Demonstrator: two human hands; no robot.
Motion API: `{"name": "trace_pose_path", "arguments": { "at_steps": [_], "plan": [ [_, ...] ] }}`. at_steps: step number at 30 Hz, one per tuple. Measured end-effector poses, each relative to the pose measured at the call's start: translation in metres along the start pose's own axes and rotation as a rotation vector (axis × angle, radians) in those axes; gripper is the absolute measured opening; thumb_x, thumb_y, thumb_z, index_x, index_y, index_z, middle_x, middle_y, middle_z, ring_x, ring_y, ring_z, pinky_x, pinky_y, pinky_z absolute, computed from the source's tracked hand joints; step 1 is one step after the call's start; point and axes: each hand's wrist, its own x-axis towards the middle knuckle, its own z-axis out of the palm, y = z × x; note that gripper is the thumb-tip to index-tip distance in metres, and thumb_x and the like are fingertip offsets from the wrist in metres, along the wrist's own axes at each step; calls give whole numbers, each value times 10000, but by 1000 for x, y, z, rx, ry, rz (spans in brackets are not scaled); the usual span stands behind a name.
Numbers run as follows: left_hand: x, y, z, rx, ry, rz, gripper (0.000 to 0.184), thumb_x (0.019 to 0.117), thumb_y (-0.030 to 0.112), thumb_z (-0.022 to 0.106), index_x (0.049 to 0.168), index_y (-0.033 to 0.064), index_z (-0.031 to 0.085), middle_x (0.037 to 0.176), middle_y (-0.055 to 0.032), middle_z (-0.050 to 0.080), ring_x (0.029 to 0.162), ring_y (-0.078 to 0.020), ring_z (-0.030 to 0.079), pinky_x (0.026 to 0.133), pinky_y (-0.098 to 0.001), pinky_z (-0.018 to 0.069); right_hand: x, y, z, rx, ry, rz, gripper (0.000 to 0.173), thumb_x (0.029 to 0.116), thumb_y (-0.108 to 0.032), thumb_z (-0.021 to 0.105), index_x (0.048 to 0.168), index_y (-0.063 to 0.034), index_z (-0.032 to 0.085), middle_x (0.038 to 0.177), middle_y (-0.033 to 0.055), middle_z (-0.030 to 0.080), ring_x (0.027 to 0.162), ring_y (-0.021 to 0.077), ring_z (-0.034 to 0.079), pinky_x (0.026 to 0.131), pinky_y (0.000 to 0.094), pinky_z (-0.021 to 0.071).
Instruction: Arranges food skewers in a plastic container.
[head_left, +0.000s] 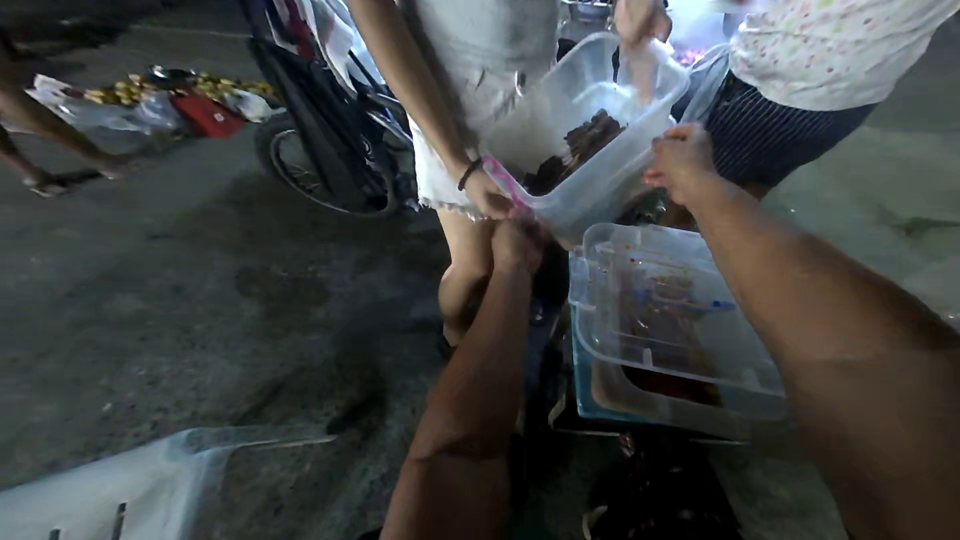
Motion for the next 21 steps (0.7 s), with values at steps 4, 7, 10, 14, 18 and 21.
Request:
{"name": "trace_pose_path", "arguments": {
  "at_steps": [4, 7, 10, 14, 18, 21],
  "plan": [
    [-9, 10, 13, 13, -35, 26, 51, 1046, 128, 506, 1059, 87, 533, 784, -17, 542, 600, -97, 522, 565, -260, 499, 9, -27, -9, -60, 162, -189, 446, 1075, -219, 470, 1469, -14, 430, 1381, 223, 567, 1150, 309, 644, 928, 489, 553],
    [-14, 30, 13, 39, -62, 74, 28, 1004, 58, 522, 1005, 64, 549, 764, -29, 569, 603, -110, 548, 570, -275, 521, 15, -43, -17, 10, 100, -245, 400, 1072, -285, 439, 1315, -13, 605, 1272, 173, 621, 1168, 260, 602, 976, 479, 507],
    [-24, 57, 4, 102, -3, 154, 71, 954, 44, 585, 1014, 72, 561, 766, -27, 579, 597, -107, 558, 545, -272, 521, 5, -52, -6, 156, 26, -136, 401, 1082, -284, 418, 1356, -22, 547, 1259, 165, 608, 1106, 258, 619, 903, 479, 544],
    [-42, 102, -34, 316, 222, 272, 62, 977, 96, 603, 1029, 65, 593, 758, -3, 589, 570, -65, 541, 514, -222, 484, -28, -34, 44, 192, -284, 37, 375, 1049, -251, 528, 1372, -60, 531, 1171, 163, 631, 961, 268, 649, 781, 461, 574],
    [-78, 151, -88, 480, 354, 349, 153, 970, 89, 610, 1119, 67, 583, 777, 9, 575, 587, -57, 543, 534, -215, 490, -79, -33, 113, 9, -444, 204, 386, 973, -58, 598, 1345, 21, 536, 1211, 226, 598, 1005, 320, 625, 818, 494, 562],
    [-116, 177, -129, 465, 401, 379, 282, 961, 48, 616, 1237, 74, 564, 824, -2, 603, 572, -45, 536, 493, -190, 464, -112, -57, 136, -40, -536, 253, 463, 906, 38, 634, 1354, 32, 521, 1246, 244, 585, 1048, 342, 624, 847, 504, 565]
  ]
}}
